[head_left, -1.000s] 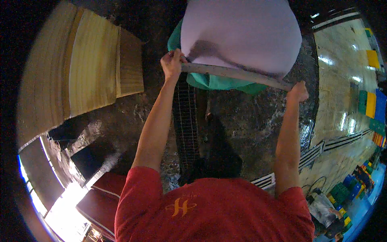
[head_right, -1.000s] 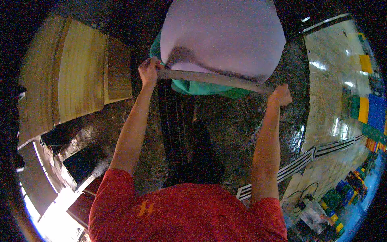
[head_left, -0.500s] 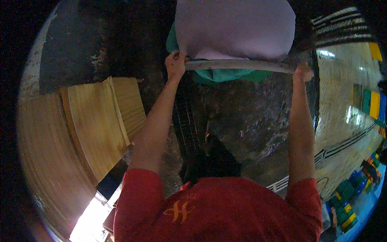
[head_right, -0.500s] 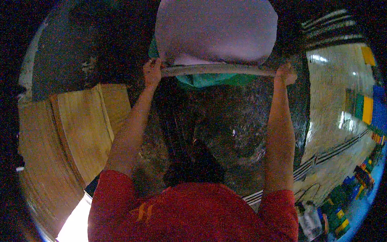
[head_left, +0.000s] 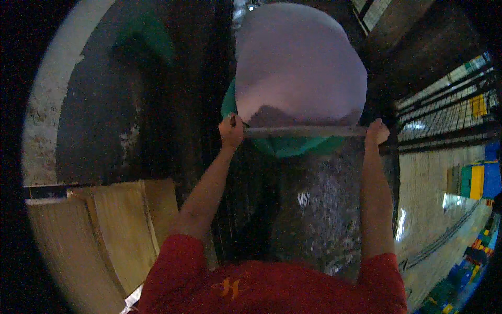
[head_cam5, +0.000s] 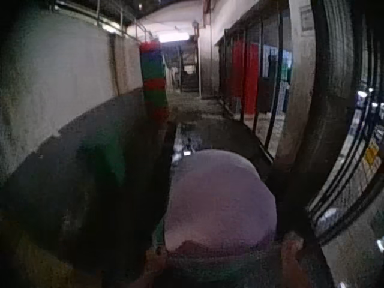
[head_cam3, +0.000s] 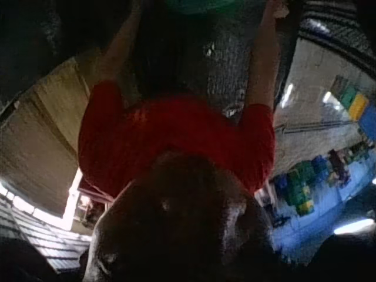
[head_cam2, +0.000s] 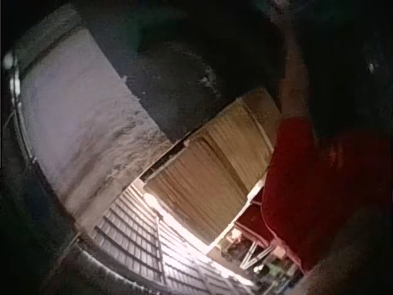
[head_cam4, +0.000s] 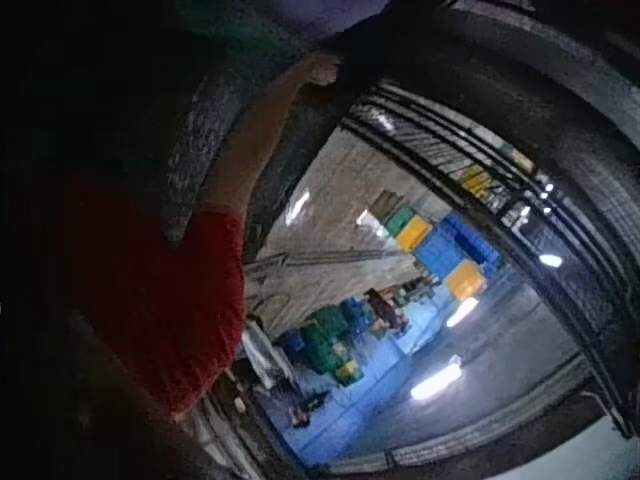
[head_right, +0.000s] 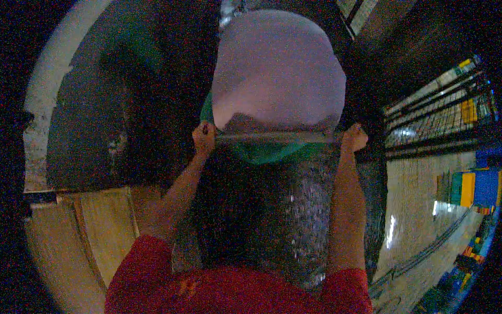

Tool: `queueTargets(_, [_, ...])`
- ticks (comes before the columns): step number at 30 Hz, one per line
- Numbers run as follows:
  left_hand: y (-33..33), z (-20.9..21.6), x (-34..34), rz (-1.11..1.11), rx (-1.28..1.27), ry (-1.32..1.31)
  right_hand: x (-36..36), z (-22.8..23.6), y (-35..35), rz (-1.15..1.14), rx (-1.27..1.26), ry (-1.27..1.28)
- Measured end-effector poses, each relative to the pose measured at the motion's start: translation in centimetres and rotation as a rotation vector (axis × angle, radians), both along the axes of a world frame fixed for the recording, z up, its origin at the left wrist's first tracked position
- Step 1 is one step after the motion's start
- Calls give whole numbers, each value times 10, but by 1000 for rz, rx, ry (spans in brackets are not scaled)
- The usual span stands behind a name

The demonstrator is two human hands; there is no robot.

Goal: The person loads several large pillows onto a hand truck, transports the cart through a warehouse and into a laundry area, then unloads the pillows near industrial washing machines. The person also briefly handles a small object and opens a machine door.

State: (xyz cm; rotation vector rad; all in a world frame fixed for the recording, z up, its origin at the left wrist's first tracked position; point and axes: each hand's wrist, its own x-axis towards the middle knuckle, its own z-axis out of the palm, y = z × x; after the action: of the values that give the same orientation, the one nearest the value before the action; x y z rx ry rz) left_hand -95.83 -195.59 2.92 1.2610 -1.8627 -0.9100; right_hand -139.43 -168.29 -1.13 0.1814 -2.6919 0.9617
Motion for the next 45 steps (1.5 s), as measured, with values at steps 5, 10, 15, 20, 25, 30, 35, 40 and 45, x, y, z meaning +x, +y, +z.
queueTargets(5, [-101, 5, -95, 16, -218, -59, -87, 31, -132, -70, -18, 93])
queueTargets(10, [-198, 33, -191, 87, -216, -86, -154, 70, -231, 385, 300, 439])
queueTargets(15, [-283, 39, -263, 91, -187, -124, -212, 102, -312, 593, 628, 272])
queueTargets(20, [-377, 37, -310, 157, -181, -155, -265, 94, -412, 629, 541, 137])
queueTargets(25, [-478, 29, -361, 164, -247, -232, -312, 85, -492, 571, 523, 231])
queueTargets(30, [-589, 24, -458, 150, -226, -345, -411, 84, -601, 651, 298, 351])
queueTargets(35, [-672, 61, -620, -38, -78, -570, -549, 99, -691, 622, 367, 279])
queueTargets(40, [-763, 69, -705, -63, -94, -653, -628, 90, -798, 723, 285, 385])
queueTargets(45, [-872, 54, -759, 58, -17, -535, -684, 80, -900, 673, 215, 548])
